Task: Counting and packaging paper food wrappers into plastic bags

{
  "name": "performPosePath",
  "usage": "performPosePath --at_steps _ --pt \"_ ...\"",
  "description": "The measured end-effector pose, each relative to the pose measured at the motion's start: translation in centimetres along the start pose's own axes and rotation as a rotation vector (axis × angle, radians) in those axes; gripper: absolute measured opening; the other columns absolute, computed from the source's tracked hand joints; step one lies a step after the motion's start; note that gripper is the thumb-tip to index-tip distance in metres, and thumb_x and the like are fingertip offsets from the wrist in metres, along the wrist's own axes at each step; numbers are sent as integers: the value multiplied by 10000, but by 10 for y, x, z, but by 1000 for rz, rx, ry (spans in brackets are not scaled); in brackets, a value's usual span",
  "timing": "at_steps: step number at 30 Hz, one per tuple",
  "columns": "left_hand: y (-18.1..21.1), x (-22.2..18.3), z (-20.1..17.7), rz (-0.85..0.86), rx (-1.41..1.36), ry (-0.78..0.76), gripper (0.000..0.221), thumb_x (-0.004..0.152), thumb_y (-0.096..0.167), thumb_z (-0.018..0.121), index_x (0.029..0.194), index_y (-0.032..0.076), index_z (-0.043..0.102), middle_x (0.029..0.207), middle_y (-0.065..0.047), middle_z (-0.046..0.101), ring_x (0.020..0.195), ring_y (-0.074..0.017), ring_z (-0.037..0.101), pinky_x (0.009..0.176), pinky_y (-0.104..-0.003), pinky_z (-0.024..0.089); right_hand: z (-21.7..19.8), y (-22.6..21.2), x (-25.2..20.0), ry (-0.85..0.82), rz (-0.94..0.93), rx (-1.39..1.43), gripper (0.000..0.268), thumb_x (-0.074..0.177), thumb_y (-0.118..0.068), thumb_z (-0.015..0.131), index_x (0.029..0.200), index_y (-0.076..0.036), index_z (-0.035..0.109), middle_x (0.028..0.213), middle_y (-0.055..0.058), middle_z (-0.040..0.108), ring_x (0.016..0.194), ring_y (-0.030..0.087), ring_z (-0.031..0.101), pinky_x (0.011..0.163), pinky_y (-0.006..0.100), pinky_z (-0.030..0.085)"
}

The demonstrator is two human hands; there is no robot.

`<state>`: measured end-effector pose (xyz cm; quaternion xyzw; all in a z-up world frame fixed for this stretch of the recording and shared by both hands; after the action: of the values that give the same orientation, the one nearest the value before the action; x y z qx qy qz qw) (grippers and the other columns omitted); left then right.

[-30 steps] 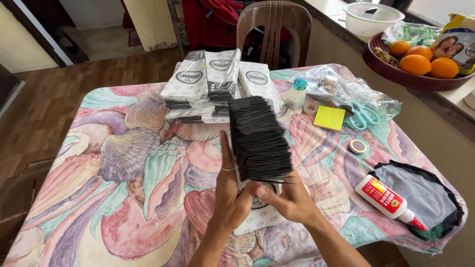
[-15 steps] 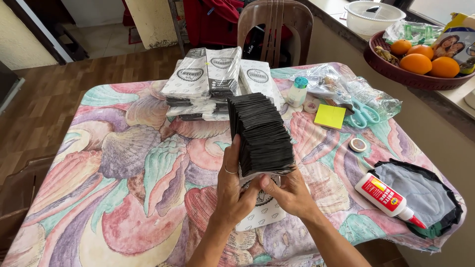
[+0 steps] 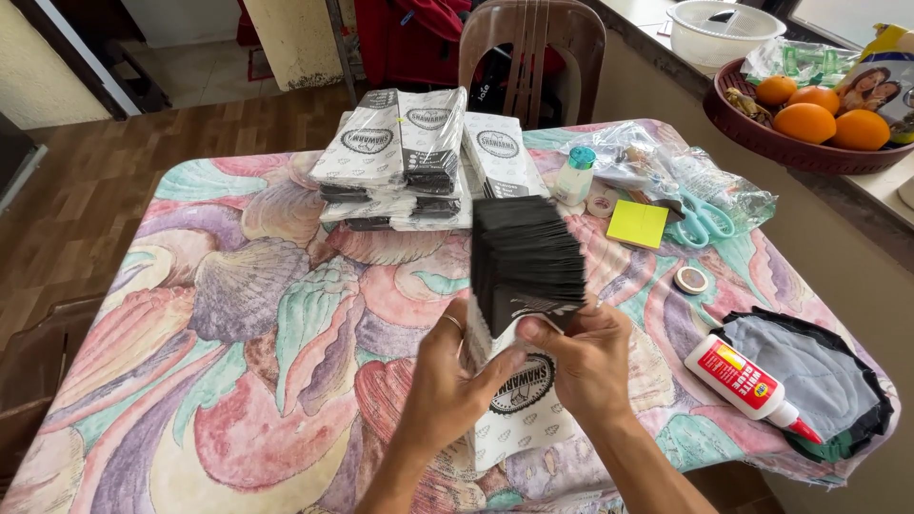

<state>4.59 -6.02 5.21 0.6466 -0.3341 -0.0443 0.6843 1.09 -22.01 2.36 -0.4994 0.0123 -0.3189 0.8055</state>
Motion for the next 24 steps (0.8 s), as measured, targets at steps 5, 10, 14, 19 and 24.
performPosePath --at_steps 5,10,14,19,24 --pt "-9 -9 -16 -33 148 14 287 844 386 787 780 123 691 673 18 681 604 -123 583 631 -299 497 0 -24 1 -45 46 55 191 666 118 843 813 44 745 929 160 781 801 215 723 679 319 614" --pt "-26 -16 -33 -34 -18 21 362 843 290 831 649 155 557 563 61 471 516 -100 380 501 -254 345 22 -31 -3 -506 254 -415 436 744 -108 851 1145 31 755 1142 113 801 984 229 776 853 356 654" --pt "-32 -21 -32 -96 -6 4 341 826 331 832 658 130 614 551 40 543 493 -98 388 442 -263 322 7 -28 -1 -321 148 -225 492 649 115 862 450 -59 446 963 197 804 894 277 780 670 377 661" --pt "-32 -22 -39 -217 -88 124 185 770 192 878 752 57 754 574 21 601 519 -84 457 438 -250 351 31 -24 0 -514 232 -223 271 802 34 760 594 -25 597 1370 253 679 1252 375 685 901 409 647" --pt "-39 -27 -51 -211 56 183 183 772 255 858 746 101 763 599 3 690 500 -108 519 438 -275 425 26 -3 -17 -588 350 -235 365 819 -123 819 1090 69 667 1035 179 758 913 252 751 777 332 630"
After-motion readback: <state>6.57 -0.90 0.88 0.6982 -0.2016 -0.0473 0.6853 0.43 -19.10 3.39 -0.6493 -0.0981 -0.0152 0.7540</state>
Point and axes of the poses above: each hand's wrist, its own x-axis towards the middle knuckle, its own z-axis out of the palm, y = z × x, the point moved 8 cm from there along x, towards the middle knuckle
